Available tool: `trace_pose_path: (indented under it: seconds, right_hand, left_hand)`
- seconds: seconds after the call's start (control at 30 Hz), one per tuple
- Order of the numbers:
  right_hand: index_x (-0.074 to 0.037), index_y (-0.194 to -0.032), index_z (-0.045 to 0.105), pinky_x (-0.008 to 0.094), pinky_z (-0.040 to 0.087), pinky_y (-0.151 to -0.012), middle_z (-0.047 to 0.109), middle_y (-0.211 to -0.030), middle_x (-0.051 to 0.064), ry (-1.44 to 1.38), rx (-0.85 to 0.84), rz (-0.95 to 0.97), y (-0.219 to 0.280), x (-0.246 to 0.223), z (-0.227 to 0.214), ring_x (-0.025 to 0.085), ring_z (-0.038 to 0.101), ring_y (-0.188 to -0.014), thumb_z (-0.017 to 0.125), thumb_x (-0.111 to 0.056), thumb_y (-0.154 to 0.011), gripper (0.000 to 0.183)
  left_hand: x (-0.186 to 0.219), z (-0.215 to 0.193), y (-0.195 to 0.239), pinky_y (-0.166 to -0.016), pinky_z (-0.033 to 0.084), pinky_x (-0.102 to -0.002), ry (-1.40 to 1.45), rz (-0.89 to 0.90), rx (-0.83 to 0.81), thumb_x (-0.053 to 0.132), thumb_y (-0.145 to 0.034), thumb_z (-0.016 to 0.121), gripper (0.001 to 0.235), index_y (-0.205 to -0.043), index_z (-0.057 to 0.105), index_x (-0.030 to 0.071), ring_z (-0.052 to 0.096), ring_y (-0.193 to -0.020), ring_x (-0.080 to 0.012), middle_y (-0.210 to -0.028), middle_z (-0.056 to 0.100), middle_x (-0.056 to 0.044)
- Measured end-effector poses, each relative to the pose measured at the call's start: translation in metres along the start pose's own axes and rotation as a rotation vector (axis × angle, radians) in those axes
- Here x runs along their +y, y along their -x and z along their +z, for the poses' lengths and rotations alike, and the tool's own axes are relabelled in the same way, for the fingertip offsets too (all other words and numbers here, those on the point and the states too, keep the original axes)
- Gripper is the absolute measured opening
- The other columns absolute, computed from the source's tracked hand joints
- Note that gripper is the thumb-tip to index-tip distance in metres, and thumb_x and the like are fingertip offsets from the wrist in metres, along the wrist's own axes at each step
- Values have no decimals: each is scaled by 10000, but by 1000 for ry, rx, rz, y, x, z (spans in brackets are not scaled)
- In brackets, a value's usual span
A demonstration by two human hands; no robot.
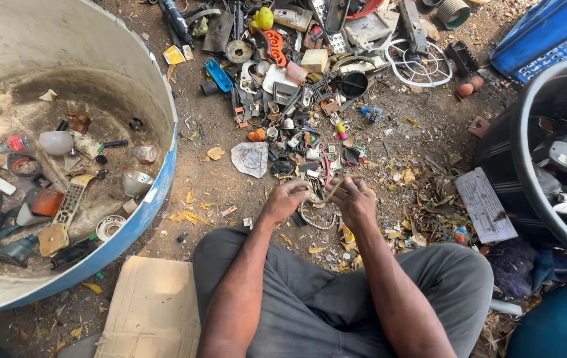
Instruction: The person sits on the ground and sorts through a pile of mixed electronic waste and debris. They pick up various items such as a remote control, plastic parts, and metal pieces, then place them into nearby bins or containers.
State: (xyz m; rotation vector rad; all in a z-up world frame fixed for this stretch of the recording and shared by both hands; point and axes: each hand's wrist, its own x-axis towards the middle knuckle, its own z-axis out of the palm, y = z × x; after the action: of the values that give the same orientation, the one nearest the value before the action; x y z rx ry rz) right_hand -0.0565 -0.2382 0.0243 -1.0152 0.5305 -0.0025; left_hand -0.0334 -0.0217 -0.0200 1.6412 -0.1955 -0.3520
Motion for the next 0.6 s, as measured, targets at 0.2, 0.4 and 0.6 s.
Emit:
trace_pose_path:
  seconds: [0.2, 0.4, 0.6]
  right_hand:
    - [-15, -1147, 524, 474, 655, -829, 669, -1069, 231, -191, -35, 114, 5, 8, 21, 352, 724, -941, 511, -71, -1048, 115]
    - [35, -1159, 650, 436, 659, -802, 718, -1007, 210, 469, -188, -90, 27, -15, -15, 306, 746, -850, 633, -77, -976, 215]
    - [74, -1097, 676, 389, 680, -828, 759, -991, 203, 557, -113, -153, 69, -11, -22, 254, 781, -870, 632, -130, -987, 236]
  left_hand:
    - [23, 10, 23, -715, 535, -363, -252, -113, -190, 290, -957, 701, 272, -1106, 765, 72, 672, -790, -158, -920, 752, -81]
    - [29, 15, 24, -515, 511, -266, -6, -113, -238, 242, -1037, 580, 251, -1060, 738, 48, 626, -554, -80, -754, 728, -34]
    - [35, 24, 27, -519, 560, -293, 30, -324, -311, 259, -1038, 565, 293, -1126, 698, 14, 661, -545, -137, -826, 740, -116]
